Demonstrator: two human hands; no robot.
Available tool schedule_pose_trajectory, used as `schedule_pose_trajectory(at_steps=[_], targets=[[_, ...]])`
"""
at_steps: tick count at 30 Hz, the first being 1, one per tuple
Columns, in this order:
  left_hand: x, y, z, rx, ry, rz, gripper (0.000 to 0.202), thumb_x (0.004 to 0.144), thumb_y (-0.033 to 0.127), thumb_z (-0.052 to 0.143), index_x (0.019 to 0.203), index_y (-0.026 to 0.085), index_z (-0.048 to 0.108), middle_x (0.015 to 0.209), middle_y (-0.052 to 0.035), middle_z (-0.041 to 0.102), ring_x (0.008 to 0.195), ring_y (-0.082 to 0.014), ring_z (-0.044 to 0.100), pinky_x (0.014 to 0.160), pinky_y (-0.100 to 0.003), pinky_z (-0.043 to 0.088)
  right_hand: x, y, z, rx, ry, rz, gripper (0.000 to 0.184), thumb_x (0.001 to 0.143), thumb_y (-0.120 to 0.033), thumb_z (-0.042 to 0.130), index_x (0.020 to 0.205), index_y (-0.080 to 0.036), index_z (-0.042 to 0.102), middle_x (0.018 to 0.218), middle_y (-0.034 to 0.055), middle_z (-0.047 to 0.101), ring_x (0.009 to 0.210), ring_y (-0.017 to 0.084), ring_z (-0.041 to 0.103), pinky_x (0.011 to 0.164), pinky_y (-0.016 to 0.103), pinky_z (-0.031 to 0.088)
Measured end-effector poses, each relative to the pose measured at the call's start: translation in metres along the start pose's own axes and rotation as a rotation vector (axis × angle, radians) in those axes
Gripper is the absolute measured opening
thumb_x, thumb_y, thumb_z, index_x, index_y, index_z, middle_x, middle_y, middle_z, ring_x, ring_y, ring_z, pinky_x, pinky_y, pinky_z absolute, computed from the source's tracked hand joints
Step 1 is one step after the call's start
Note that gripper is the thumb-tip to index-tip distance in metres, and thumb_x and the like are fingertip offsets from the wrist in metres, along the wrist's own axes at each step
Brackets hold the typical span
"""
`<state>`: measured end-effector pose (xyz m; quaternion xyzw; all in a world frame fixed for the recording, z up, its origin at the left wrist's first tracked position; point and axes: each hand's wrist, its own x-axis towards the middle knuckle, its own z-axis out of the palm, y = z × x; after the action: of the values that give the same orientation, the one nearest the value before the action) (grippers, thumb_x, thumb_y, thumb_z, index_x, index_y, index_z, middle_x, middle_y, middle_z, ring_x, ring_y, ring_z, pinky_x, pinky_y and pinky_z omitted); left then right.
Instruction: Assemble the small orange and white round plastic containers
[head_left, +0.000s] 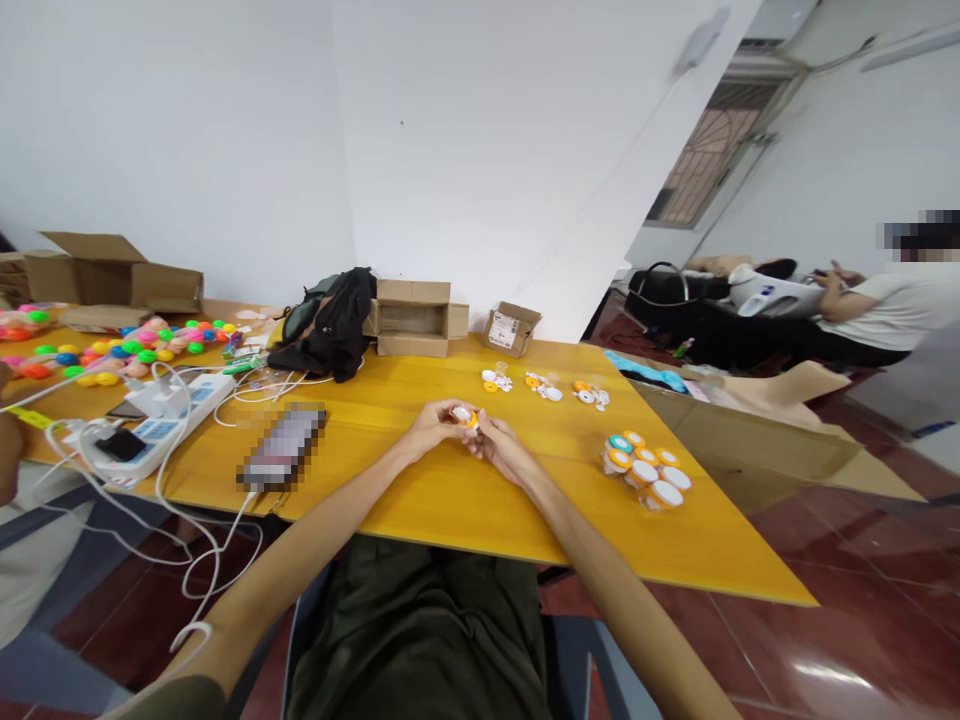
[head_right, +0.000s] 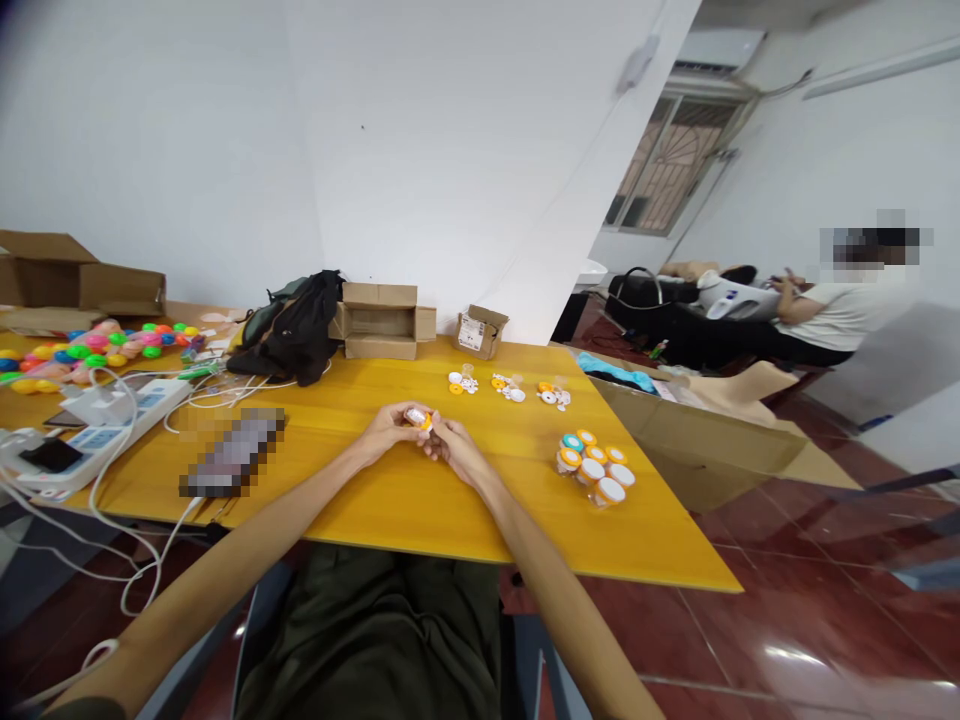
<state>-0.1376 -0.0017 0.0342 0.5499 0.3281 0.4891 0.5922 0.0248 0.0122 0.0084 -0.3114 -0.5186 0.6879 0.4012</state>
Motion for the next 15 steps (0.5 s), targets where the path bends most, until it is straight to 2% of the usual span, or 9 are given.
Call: schedule_pose_trajectory(at_steps=[7,11,15], targets=[[-0.002,0.004,0.004,-0.052,-0.036,-0.013,0.051,0.049,0.040,0.094,0.087,0.014,0.073,0.064,0.0028,0.065,0.054,-0.0102,0.057,0.065,-0.027,0.050,-0.001,0.000,0.000,-0.012,-0.009,0.028,0.064,0.059,-0.081,0.074,0.070,-0.019,0.064,0.062,0.0030,0.066,0.051,0.011,0.053,0.046,0.022,0.038],[-0.001,0.001,0.002,-0.044,-0.024,-0.012,0.052,0.051,0.041,0.094,0.089,0.014,0.073,0.067,0.0014,0.066,0.056,-0.0106,0.058,0.065,-0.027,0.050,-0.002,0.000,0.000,-0.019,-0.016,-0.006,0.059,0.066,-0.077,0.072,0.074,-0.019,0.066,0.068,0.0045,0.067,0.056,0.012,0.055,0.049,0.024,0.040],[0.003,-0.007,-0.002,-0.035,-0.017,-0.017,0.058,0.048,0.047,0.094,0.091,0.013,0.074,0.071,-0.0013,0.070,0.057,-0.0135,0.062,0.066,-0.030,0.053,-0.004,-0.001,0.000,0.008,-0.008,-0.060,0.052,0.065,-0.068,0.080,0.081,-0.019,0.069,0.070,0.0021,0.065,0.060,0.013,0.056,0.054,0.025,0.044]])
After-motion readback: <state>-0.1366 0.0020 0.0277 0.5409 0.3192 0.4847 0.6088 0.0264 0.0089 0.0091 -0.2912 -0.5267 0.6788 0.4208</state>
